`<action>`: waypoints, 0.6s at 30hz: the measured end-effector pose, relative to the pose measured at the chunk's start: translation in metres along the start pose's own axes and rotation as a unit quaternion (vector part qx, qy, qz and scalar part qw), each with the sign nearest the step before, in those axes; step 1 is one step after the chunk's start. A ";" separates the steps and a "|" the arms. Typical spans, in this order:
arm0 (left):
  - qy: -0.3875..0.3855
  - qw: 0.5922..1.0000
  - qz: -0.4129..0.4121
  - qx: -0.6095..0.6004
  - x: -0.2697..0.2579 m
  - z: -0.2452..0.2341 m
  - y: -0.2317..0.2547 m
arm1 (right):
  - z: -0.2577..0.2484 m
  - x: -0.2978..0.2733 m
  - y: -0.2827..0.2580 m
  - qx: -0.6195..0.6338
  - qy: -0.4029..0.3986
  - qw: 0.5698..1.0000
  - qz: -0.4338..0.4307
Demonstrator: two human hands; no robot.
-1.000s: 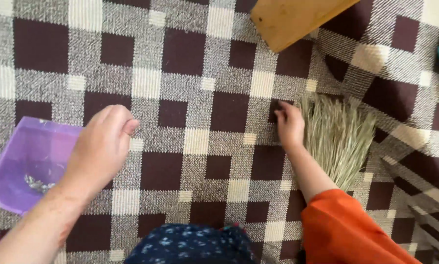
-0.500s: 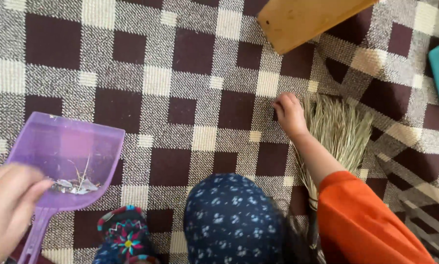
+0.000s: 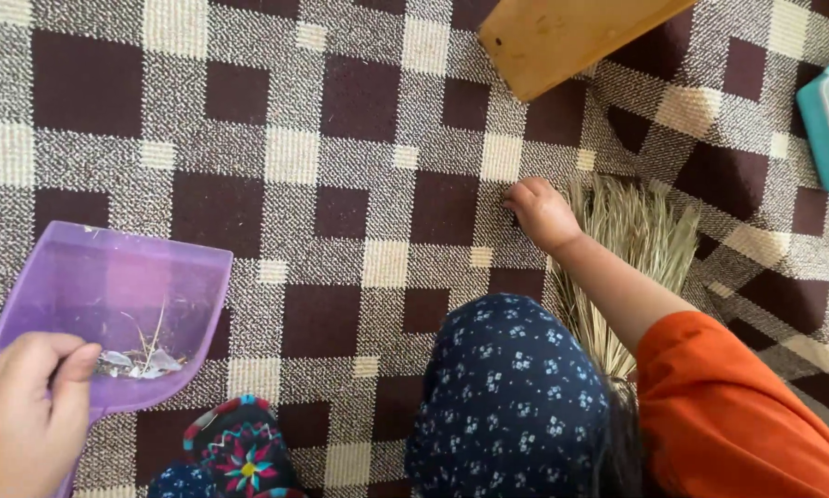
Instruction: Sweeping debris off a carpeted floor using a hand broom and dustpan.
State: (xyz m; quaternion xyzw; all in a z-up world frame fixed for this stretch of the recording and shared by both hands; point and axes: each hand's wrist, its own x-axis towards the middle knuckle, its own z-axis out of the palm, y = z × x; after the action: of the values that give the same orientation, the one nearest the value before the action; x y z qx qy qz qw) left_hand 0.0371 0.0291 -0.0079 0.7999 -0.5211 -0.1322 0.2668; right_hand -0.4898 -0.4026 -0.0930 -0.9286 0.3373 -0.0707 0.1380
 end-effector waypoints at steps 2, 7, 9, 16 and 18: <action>-0.016 0.999 -0.038 -0.007 0.002 0.000 0.001 | 0.002 0.000 0.000 -0.024 0.000 1.000 -0.014; -0.015 0.999 -0.035 0.008 0.002 -0.001 -0.009 | 0.000 0.009 0.002 -0.038 -0.030 0.999 -0.021; -0.013 1.000 -0.023 0.013 0.004 -0.003 -0.004 | -0.004 0.014 -0.001 -0.045 -0.049 0.998 -0.021; -0.031 0.996 -0.082 0.018 0.020 0.000 0.004 | -0.055 0.047 0.009 -0.022 -0.090 0.985 0.147; -0.029 0.994 -0.109 0.001 0.026 0.001 0.000 | -0.087 0.074 -0.012 0.017 -0.033 0.983 0.181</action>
State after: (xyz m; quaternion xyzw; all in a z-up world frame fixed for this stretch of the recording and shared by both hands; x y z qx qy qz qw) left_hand 0.0474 0.0051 -0.0068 0.8480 -0.4388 -0.1825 0.2347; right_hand -0.4458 -0.4592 -0.0033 -0.8514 0.4938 -0.0197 0.1757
